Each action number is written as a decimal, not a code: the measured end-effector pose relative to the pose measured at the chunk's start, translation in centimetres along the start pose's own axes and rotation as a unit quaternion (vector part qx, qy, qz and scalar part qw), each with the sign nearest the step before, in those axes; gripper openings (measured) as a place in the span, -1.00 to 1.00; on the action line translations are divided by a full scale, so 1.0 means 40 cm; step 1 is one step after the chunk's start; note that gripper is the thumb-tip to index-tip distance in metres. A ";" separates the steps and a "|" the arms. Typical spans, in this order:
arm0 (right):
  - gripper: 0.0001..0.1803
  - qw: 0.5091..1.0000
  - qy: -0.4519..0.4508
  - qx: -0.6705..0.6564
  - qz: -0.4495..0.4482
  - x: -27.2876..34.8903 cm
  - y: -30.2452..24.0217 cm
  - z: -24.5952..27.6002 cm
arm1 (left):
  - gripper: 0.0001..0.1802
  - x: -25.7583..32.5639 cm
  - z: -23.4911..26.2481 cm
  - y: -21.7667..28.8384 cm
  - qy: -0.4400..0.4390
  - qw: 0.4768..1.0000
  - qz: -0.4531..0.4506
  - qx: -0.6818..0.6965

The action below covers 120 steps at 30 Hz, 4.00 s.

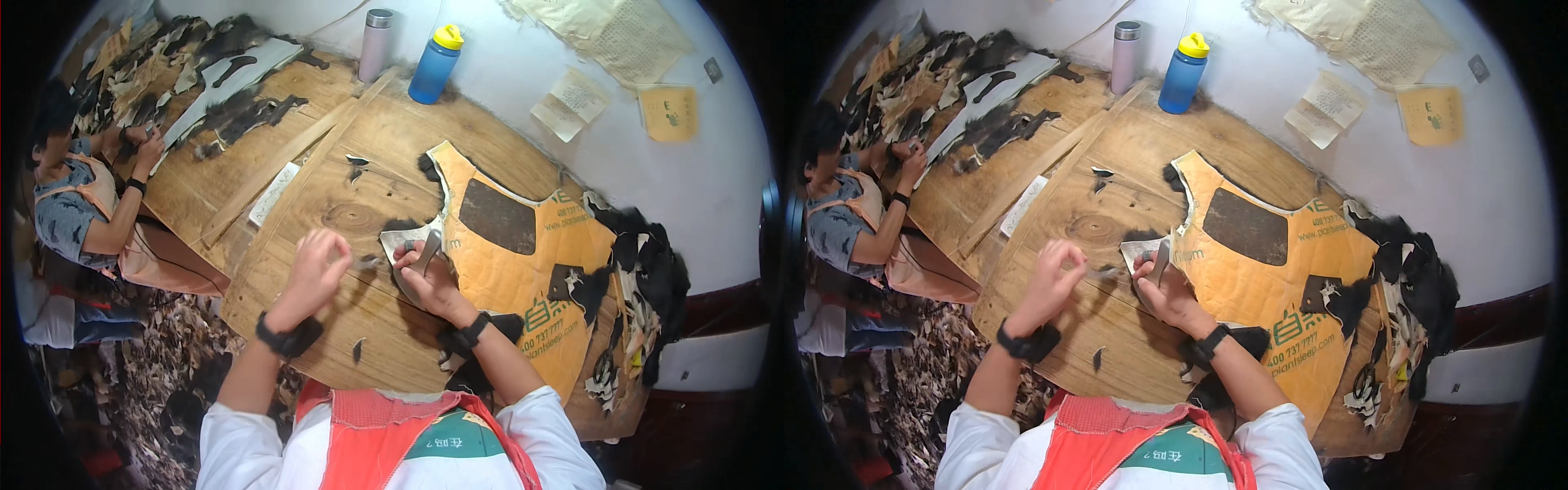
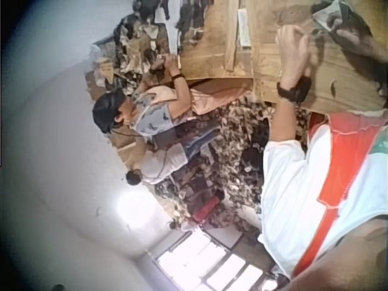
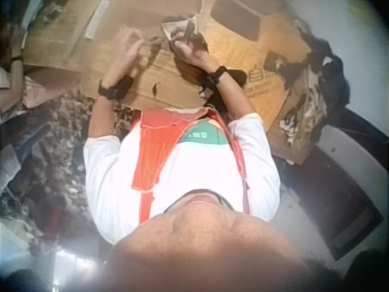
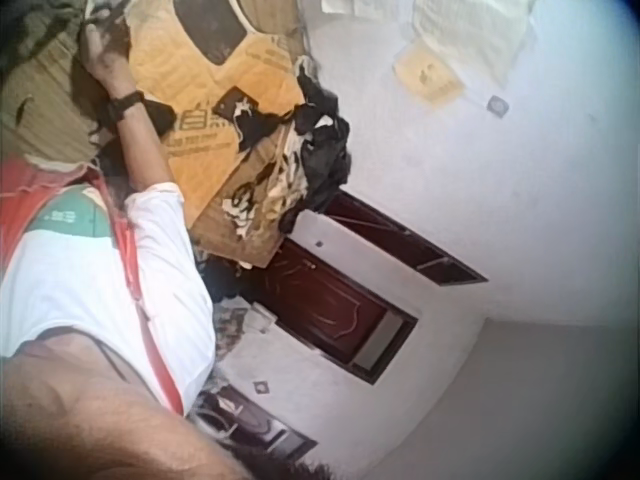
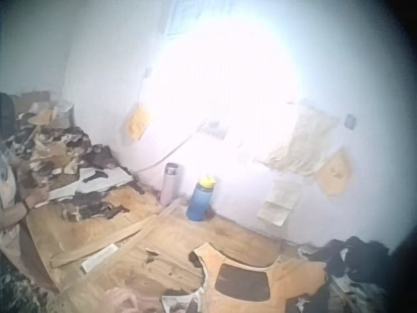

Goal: Cutting and trimming pieces of leather/fur at a workshop station.

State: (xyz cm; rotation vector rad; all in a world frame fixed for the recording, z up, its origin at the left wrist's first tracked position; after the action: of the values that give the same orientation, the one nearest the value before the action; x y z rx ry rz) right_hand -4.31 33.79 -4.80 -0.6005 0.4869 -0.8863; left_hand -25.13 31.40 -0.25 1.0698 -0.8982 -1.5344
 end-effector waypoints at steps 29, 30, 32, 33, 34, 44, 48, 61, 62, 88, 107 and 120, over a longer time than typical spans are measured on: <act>-0.76 0.912 0.277 0.251 -0.169 0.556 0.129 0.510 | -0.41 0.579 -0.016 0.004 0.059 0.828 -0.044 -0.556; -0.75 0.901 0.278 0.260 -0.207 0.648 0.155 0.532 | -0.41 0.578 -0.040 0.008 0.060 0.828 -0.054 -0.555; -0.72 0.844 0.301 0.350 -0.274 0.863 0.212 0.570 | -0.44 0.572 -0.082 0.052 0.191 0.857 -0.107 -0.467; -0.71 0.805 0.275 0.402 -0.339 0.964 0.234 0.582 | -0.47 0.559 -0.123 0.093 0.166 0.893 -0.167 -0.383; -0.71 0.757 0.247 0.452 -0.402 1.066 0.247 0.602 | -0.47 0.542 -0.170 0.130 0.164 0.894 -0.171 -0.381; -0.61 0.740 0.414 0.199 -0.492 1.542 0.370 0.758 | -0.66 0.491 -0.511 0.298 -0.008 0.955 -0.155 -0.253; -0.53 0.535 0.336 0.402 -0.663 1.823 0.452 0.767 | -0.70 0.483 -0.611 0.432 -0.002 0.952 -0.206 -0.227; -0.67 0.770 0.436 -0.330 -0.329 1.351 0.178 0.693 | -0.62 0.411 -0.793 0.481 -0.176 0.957 0.014 0.232; -0.67 0.816 0.355 -0.316 -0.328 1.272 0.151 0.649 | -0.59 0.400 -0.833 0.482 -0.205 0.922 0.069 0.321; -0.65 0.939 -0.153 -0.144 -0.271 0.295 -0.058 -0.053 | -0.87 0.165 -0.184 -0.012 -0.025 0.954 0.196 0.227; -0.40 0.921 -0.044 -0.014 -0.387 0.073 -0.003 -0.100 | -0.71 -0.102 -0.075 -0.020 -0.111 0.987 -0.078 -0.081; -0.67 0.937 0.094 0.157 -0.297 0.064 -0.091 0.009 | -0.23 0.015 -0.145 -0.022 -0.322 0.922 -0.080 -0.198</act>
State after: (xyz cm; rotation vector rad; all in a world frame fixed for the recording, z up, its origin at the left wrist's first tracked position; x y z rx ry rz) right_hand -4.74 30.00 -2.48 -0.3676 0.3222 -1.5754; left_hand -20.00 30.87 -3.08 0.3403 -0.8813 -2.1521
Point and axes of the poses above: each hand's wrist, its own x-axis away from the middle knuckle, its own z-axis out of the back of the hand, y = z × x, the point moved 7 cm from there along -x, towards the middle knuckle, and after that the axes turned 15 degrees about x, right-handed, at the moved point
